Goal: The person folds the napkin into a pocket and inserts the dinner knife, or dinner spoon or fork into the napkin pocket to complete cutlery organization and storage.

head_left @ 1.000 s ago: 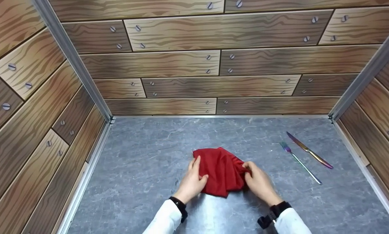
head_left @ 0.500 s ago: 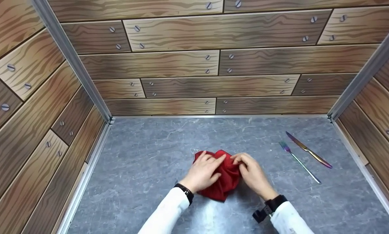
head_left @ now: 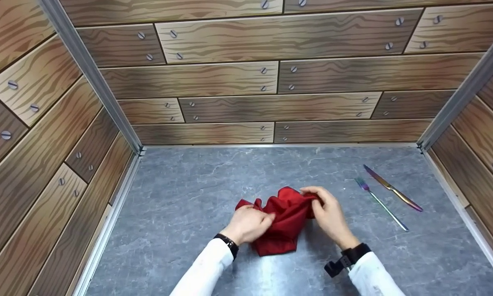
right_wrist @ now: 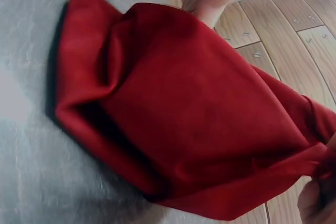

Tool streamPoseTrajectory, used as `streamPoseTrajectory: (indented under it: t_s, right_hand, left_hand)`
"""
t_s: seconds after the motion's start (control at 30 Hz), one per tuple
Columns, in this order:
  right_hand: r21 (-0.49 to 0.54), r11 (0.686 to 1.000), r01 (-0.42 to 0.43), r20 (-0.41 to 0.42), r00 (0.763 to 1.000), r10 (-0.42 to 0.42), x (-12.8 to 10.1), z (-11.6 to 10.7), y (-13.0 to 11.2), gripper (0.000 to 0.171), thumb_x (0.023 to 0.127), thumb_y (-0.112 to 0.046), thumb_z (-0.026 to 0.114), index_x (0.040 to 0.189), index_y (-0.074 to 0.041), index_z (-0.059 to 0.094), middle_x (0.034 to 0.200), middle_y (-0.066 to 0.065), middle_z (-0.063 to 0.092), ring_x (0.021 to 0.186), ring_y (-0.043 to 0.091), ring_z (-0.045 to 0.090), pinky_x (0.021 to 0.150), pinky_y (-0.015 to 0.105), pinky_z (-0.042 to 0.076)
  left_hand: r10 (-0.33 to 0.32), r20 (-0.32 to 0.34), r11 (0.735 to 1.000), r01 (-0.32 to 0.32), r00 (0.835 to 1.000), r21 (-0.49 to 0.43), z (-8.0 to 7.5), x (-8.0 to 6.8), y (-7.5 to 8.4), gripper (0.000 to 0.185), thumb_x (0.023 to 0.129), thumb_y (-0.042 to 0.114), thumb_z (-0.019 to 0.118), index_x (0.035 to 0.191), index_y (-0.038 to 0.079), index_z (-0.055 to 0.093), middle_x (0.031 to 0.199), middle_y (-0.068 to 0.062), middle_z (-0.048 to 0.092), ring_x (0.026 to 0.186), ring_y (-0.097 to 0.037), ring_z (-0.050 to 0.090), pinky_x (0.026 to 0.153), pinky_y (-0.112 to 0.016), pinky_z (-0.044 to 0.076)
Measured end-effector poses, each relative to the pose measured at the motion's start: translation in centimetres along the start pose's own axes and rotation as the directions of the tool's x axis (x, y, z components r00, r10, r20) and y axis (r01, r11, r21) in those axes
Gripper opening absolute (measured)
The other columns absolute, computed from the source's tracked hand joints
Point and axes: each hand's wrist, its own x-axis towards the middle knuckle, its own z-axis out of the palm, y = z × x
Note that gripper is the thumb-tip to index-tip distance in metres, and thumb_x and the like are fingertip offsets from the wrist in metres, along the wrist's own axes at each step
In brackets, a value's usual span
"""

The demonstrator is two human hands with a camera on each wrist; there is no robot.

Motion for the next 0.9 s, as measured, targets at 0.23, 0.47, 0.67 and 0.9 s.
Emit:
streamPoseTrajectory:
  t_s: [0.23, 0.47, 0.67, 0.9]
  right_hand:
    - [0.214, 0.974, -0.074, 0.103, 0.993, 0.053, 0.2, 0.2, -1.2, 0.043, 0.097, 0.014, 0.046, 0.115, -0.012, 0.075, 0.109, 0.014, 0.075, 0.069, 0.013, 0.065, 0.055, 0.031, 0.057]
    - [0.258, 0.966, -0.021, 0.087, 0.996, -0.002, 0.3, 0.4, -1.1, 0.035, 0.099, 0.01, 0.052, 0.117, -0.008, 0.075, 0.115, 0.013, 0.076, 0.084, 0.01, 0.071, 0.063, 0.027, 0.061]
    - [0.232, 0.972, -0.029, -0.004, 1.0, 0.03, 0.5, 0.2, -0.6, 0.026, 0.094, 0.007, 0.063, 0.113, -0.006, 0.076, 0.11, 0.008, 0.073, 0.084, 0.008, 0.067, 0.068, 0.018, 0.055]
    - [0.196, 0.975, -0.104, -0.034, 0.993, 0.113, 0.7, 0.1, -0.9, 0.012, 0.094, -0.001, 0.07, 0.103, -0.005, 0.076, 0.091, -0.007, 0.073, 0.078, 0.007, 0.064, 0.066, 0.021, 0.055]
  left_hand:
    - [-0.085, -0.037, 0.989, 0.079, 0.996, -0.124, -0.2, 1.3, -0.3, 0.061, 0.107, 0.038, 0.051, 0.163, 0.024, 0.031, 0.156, -0.005, 0.053, 0.133, -0.022, 0.062, 0.095, -0.047, 0.059]
    - [-0.158, 0.084, 0.911, 0.178, 0.984, -0.372, 0.4, 1.4, -0.9, 0.047, 0.102, 0.037, 0.063, 0.143, 0.015, 0.061, 0.114, 0.001, 0.077, 0.102, -0.013, 0.071, 0.091, -0.033, 0.058]
    - [-0.212, 0.145, 0.533, 0.238, 0.967, -0.812, -0.7, 1.3, -0.7, 0.014, 0.095, 0.018, 0.069, 0.107, 0.011, 0.07, 0.093, 0.003, 0.072, 0.082, -0.006, 0.06, 0.075, -0.023, 0.05]
    - [-0.243, 0.178, 0.275, 0.244, 0.954, -0.93, -2.6, 1.6, 0.4, 0.031, 0.093, 0.02, 0.074, 0.12, 0.011, 0.06, 0.113, -0.005, 0.075, 0.096, -0.01, 0.069, 0.076, -0.022, 0.054]
